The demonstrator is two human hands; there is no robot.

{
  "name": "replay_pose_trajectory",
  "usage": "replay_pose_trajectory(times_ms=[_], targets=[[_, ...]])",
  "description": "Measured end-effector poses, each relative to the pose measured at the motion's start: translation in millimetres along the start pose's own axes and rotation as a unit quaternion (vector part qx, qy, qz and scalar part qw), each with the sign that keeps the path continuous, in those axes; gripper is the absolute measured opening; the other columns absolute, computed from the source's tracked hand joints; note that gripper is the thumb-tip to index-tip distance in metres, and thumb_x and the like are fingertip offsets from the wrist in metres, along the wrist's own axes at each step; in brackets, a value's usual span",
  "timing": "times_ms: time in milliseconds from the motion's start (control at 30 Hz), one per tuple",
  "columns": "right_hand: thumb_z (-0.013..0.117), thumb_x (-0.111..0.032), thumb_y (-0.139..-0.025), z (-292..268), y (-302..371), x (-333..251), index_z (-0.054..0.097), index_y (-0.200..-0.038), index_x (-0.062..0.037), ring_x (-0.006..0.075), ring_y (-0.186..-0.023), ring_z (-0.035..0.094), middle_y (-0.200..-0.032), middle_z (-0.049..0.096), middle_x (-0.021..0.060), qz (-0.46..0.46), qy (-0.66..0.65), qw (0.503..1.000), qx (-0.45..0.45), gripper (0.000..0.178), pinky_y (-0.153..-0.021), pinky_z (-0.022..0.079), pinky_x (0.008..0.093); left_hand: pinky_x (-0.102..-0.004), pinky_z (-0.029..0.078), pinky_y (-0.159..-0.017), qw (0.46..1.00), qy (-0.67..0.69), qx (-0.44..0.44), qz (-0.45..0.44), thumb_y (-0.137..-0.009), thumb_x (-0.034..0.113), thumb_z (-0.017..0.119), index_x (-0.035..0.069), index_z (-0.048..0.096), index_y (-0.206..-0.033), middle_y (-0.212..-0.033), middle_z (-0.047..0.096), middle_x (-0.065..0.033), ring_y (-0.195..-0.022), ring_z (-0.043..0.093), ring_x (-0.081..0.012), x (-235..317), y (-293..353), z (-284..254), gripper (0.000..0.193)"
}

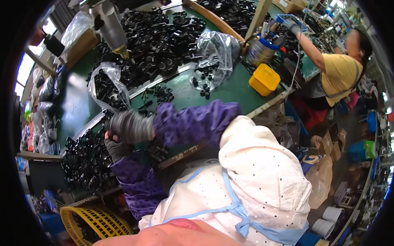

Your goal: The recorder is assembling small black components at a workstation using a pneumatic screwdriver.

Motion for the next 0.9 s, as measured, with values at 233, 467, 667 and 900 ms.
replay_pose_trajectory(times_ms=[233, 467, 667, 900], targets=[[0.063, -0.024, -0.065, 69.9, -18.1, 52.2, 0.058, -0.092, -0.0089, 0.0293, -0.085, 0.056, -0.082, 0.059, 0.0099, 0.058, 0.156, 0.977, -0.136, 0.031, -0.072, 0.044, 0.0366, -0.0363, 0.045, -0.081, 0.839, 0.465, -0.013, -0.28, -0.085, 0.035, 0.045, 0.007, 0.053, -0.104, -0.096, 0.059, -0.0072, -0.09, 0.056, -0.0217, 44.2, -2.2, 10.0, 0.034], [0.066, -0.029, -0.07, -5.2, -14.9, 11.6, 0.059, -0.092, -0.0058, 0.0277, -0.086, 0.058, -0.085, 0.061, 0.0127, 0.134, -0.084, 0.963, -0.22, 0.032, -0.071, 0.045, 0.0353, -0.0258, 0.048, -0.062, 0.84, 0.412, -0.105, -0.338, -0.086, 0.033, 0.047, 0.009, 0.054, -0.099, -0.088, 0.058, -0.001, -0.077, 0.056, -0.014, 9.7, 1.0, -12.6, 0.028], [0.072, -0.026, -0.063, -41.2, 13.5, 20.8, 0.058, -0.085, -0.0038, 0.027, -0.073, 0.059, -0.076, 0.06, 0.0092, 0.124, -0.072, 0.987, -0.074, 0.034, -0.061, 0.047, 0.0338, -0.0134, 0.022, -0.032, 0.779, 0.48, -0.122, -0.384, -0.089, 0.027, 0.046, 0.011, 0.053, -0.09, -0.063, 0.037, 0.0077, -0.051, 0.036, -0.0003, 45.8, 21.1, -6.2, 0.018], [0.064, -0.029, -0.063, -11.7, 48.3, -11.3, 0.06, -0.058, -0.0114, 0.0248, -0.047, 0.055, -0.05, 0.054, 0.0043, -0.053, 0.263, 0.947, -0.178, 0.019, -0.036, 0.039, 0.035, -0.0203, 0.026, -0.039, 0.958, -0.006, -0.236, -0.163, -0.082, 0.041, 0.055, 0.008, 0.055, -0.081, -0.056, 0.046, 0.0066, -0.044, 0.037, -0.0025, 50.3, 60.4, -19.9, 0.033]])
Point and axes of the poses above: each hand's wrist, its own y-axis away from the middle knuckle, its own z-axis out of the palm, x = y × z, the point moved 1 cm from there along -y, towards the middle knuckle
